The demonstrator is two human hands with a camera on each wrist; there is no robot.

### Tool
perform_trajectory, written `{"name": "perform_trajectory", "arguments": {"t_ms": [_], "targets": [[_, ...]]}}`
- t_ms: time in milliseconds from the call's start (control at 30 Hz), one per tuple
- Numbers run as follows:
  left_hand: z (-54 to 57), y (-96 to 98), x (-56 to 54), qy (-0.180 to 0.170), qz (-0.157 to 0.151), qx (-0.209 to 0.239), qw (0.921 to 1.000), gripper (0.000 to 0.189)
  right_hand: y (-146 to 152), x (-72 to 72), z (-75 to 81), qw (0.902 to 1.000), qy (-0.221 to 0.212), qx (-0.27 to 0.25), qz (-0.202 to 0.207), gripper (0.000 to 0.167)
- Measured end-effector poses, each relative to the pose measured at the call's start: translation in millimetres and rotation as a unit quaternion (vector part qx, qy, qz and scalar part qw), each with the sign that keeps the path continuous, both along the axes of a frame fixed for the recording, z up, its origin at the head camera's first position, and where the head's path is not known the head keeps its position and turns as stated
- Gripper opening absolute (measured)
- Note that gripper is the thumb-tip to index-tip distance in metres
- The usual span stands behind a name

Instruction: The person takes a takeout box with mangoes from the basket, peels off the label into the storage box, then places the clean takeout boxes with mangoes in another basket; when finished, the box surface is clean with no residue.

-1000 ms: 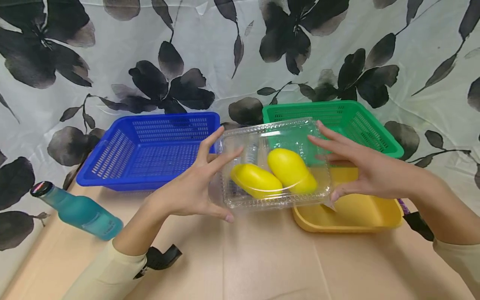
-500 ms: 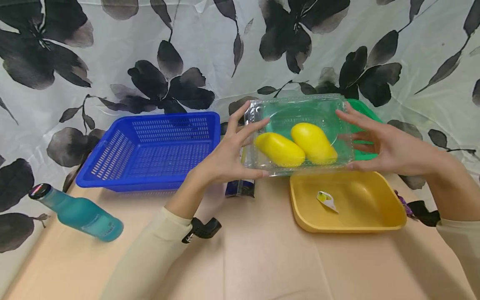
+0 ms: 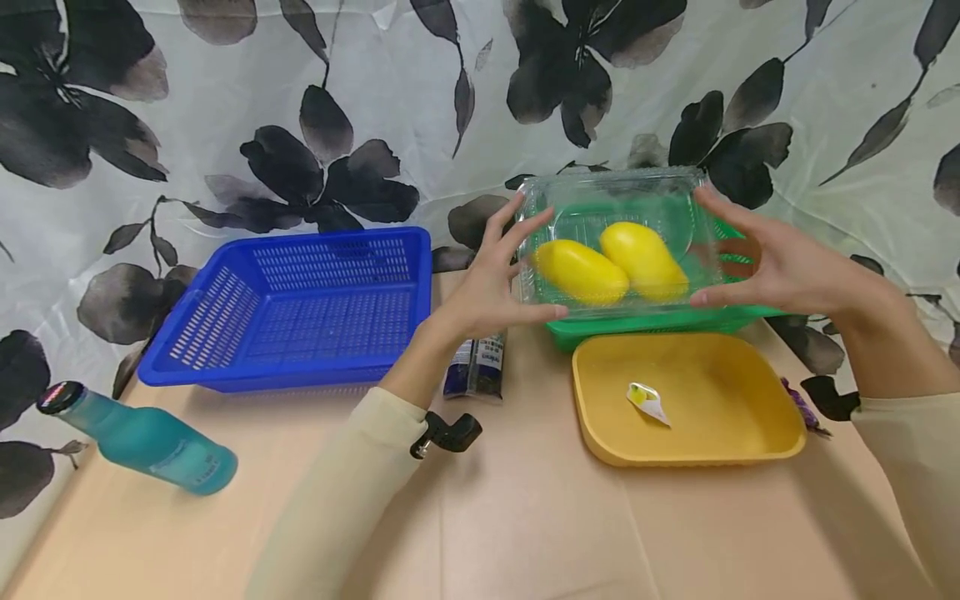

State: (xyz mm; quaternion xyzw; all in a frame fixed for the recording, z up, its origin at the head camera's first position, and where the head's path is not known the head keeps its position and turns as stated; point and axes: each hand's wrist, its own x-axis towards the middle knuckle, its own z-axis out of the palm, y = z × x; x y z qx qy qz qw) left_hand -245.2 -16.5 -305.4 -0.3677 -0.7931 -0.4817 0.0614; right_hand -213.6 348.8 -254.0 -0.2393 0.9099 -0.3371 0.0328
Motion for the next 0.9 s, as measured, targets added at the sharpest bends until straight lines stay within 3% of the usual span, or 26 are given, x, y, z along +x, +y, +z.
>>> {"name": "perform_trajectory", "arguments": {"t_ms": [200, 367, 500, 700, 900], "targets": [[-10.3, 19.8, -10.9, -0.025, 0.009, -0.001, 0.9997, 0.101, 8, -14.4, -6.8, 0.9996, -0.017, 0.010, -0.021, 0.119], [-17.0, 29.9, -19.3, -0.013, 0.043, -0.038, 0.9983, 0.102, 9, -26.7, -11.0, 0.9981, -0.045, 0.029, -0.031, 0.119], [-26.2, 33.9, -25.1, -0.034, 0.061, -0.073, 0.9949, 0.102, 12, -34.3, -16.1, 0.9962, -0.055, 0.051, -0.045, 0.115], [-33.8, 35.7, -29.5, -0.049, 0.086, -0.124, 0.9873, 0.100, 11, -43.3, -24.0, 0.9926, -0.103, 0.055, -0.035, 0.108], [-35.5, 45.8, -32.7, -0.059, 0.110, -0.185, 0.9749, 0.100, 9, -49.7, -31.3, 0.9874, -0.125, 0.079, -0.057, 0.104]]}}
